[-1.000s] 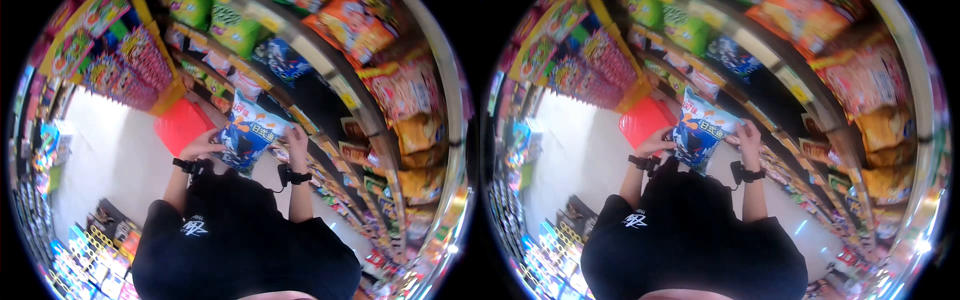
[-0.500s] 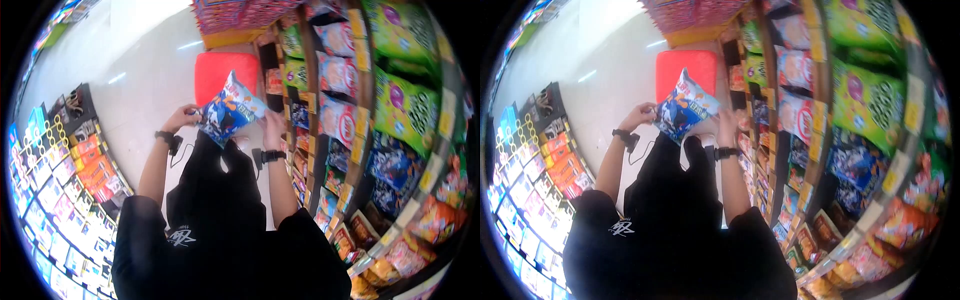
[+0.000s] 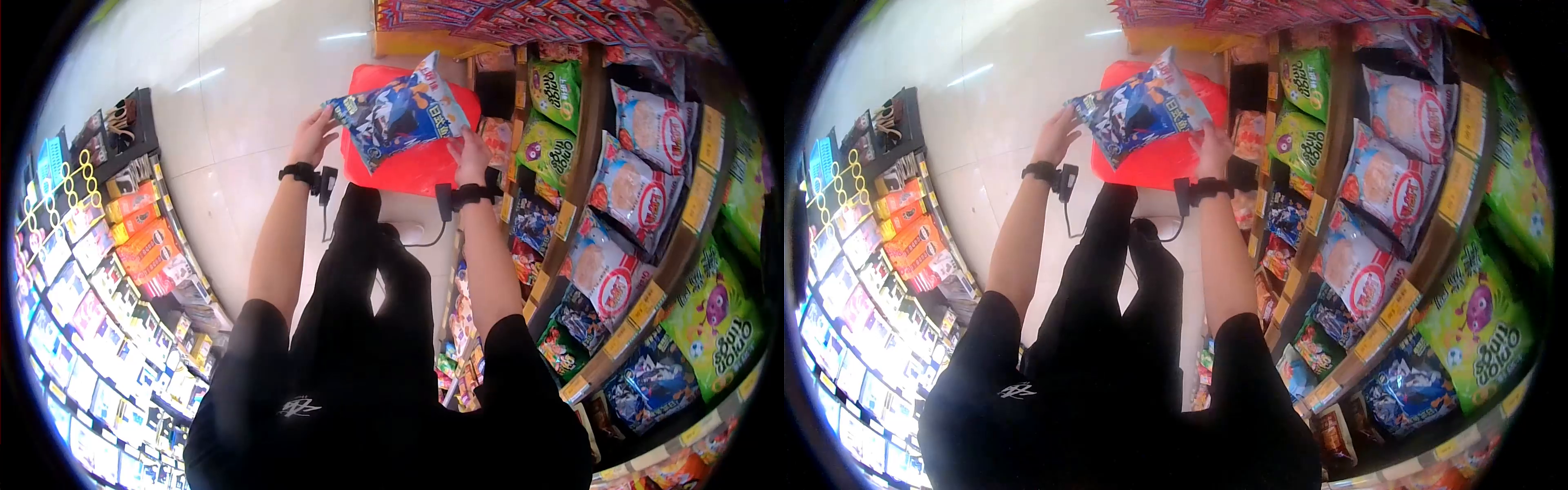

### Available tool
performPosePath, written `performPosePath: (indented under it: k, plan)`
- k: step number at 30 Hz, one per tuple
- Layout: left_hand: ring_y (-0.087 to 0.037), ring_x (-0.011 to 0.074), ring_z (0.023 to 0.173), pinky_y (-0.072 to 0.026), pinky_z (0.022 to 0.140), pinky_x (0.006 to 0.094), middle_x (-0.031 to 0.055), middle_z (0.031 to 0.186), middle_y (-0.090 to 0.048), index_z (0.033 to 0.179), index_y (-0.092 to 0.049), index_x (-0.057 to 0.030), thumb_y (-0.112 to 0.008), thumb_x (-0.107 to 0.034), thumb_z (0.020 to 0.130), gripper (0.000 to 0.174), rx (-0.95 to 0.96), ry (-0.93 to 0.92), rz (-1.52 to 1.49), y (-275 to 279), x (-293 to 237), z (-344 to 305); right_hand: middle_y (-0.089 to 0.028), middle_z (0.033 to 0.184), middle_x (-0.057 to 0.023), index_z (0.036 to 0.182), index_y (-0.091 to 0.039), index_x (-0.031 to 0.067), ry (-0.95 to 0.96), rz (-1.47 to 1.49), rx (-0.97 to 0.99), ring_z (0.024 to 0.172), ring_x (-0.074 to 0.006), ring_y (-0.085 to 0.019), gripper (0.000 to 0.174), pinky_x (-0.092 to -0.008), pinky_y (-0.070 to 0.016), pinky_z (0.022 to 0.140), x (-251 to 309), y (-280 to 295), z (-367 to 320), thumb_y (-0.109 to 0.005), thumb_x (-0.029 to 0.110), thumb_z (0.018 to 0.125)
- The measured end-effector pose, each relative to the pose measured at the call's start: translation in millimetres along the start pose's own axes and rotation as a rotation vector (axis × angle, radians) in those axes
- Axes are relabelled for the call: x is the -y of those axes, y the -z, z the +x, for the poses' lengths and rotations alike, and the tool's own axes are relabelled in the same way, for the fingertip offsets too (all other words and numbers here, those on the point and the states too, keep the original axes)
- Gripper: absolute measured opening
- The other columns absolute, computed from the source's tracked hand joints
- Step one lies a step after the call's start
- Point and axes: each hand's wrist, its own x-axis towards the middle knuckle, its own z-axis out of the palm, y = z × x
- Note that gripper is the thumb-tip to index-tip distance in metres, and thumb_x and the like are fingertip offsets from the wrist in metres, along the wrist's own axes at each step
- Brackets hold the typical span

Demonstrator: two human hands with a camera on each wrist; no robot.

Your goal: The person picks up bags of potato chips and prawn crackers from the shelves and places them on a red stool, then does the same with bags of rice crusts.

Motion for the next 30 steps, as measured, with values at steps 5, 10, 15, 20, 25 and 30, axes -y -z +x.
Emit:
performPosePath:
  k: [5, 10, 15, 20, 25, 30]
  plan:
    - [-0.053, 0.0149, 0.095, -0.0415, 0.073, 0.0288, 0.0031, 0.103, -0.057, 0.11, -0.052, -0.0055, -0.051, -0.029, 0.088, 0.032, -0.071, 0.013, 0.067, -7.6, 10.3, 33.1, -0.057, 0.094, -0.0069, 0.102, -0.054, 0.0021, -0.051, 0.002, -0.016, 0.08, -0.0192, -0.059, 0.026, -0.0294, -0.0511, 0.07, -1.6, 12.3, 21.2, -0.06, 0.017, 0.082]
    - [-0.056, 0.018, 0.092, -0.0446, 0.075, 0.0305, 0.0063, 0.102, -0.058, 0.108, -0.053, -0.0031, -0.054, -0.031, 0.086, 0.035, -0.05, 0.01, 0.09, -9.0, 2.8, 28.0, -0.057, 0.092, -0.0056, 0.104, -0.053, 0.0055, -0.033, -0.034, 0.077, 0.081, -0.0179, -0.059, 0.026, -0.0285, -0.0503, 0.067, 7.5, 30.0, 6.1, -0.06, 0.017, 0.081]
    - [-0.046, 0.0228, 0.11, -0.0405, 0.087, 0.0363, 0.0108, 0.124, -0.044, 0.125, -0.042, -0.0057, -0.054, -0.039, 0.083, 0.055, -0.034, -0.014, 0.331, 1.2, -1.5, -6.5, -0.059, 0.09, -0.0027, 0.104, -0.052, 0.0095, 0.015, -0.056, 0.165, 0.081, -0.0142, -0.059, 0.024, -0.0257, -0.0476, 0.064, 16.4, 83.8, -43.9, -0.058, 0.015, 0.082]
    - [-0.052, 0.0104, 0.051, -0.0368, 0.039, 0.0233, 0.002, 0.065, -0.056, 0.09, -0.059, -0.0054, -0.05, -0.027, 0.081, 0.025, -0.115, -0.077, 0.886, -4.4, 13.8, -16.7, -0.06, 0.087, -0.0027, 0.101, -0.056, 0.0063, 0.17, -0.1, -0.004, 0.075, -0.0115, -0.058, 0.021, -0.0251, -0.0465, 0.064, 45.1, 140.6, -146.4, -0.058, 0.014, 0.082]
    - [-0.063, 0.0299, 0.072, -0.0485, 0.068, 0.0387, 0.0163, 0.075, -0.063, 0.09, -0.064, -0.0056, -0.047, -0.029, 0.08, 0.03, 0.172, -0.527, 1.425, -132.1, -2.3, -132.9, -0.061, 0.077, -0.0043, 0.093, -0.057, 0.0024, 0.385, 0.053, -0.156, 0.067, -0.0106, -0.059, 0.013, -0.0226, -0.0468, 0.058, 89.9, 183.8, -256.3, -0.057, 0.007, 0.081]
    - [-0.061, 0.0328, 0.073, -0.0474, 0.066, 0.038, 0.0189, 0.08, -0.061, 0.088, -0.062, -0.0008, -0.053, -0.018, 0.078, 0.021, 0.827, -0.921, 1.11, -254.2, 0.7, -264.1, -0.058, 0.073, -0.0041, 0.091, -0.057, 0.0001, 0.815, 0.134, -0.508, 0.063, -0.0087, -0.054, 0.011, -0.02, -0.0432, 0.055, 148.6, 251.9, -353.5, -0.053, 0.004, 0.082]
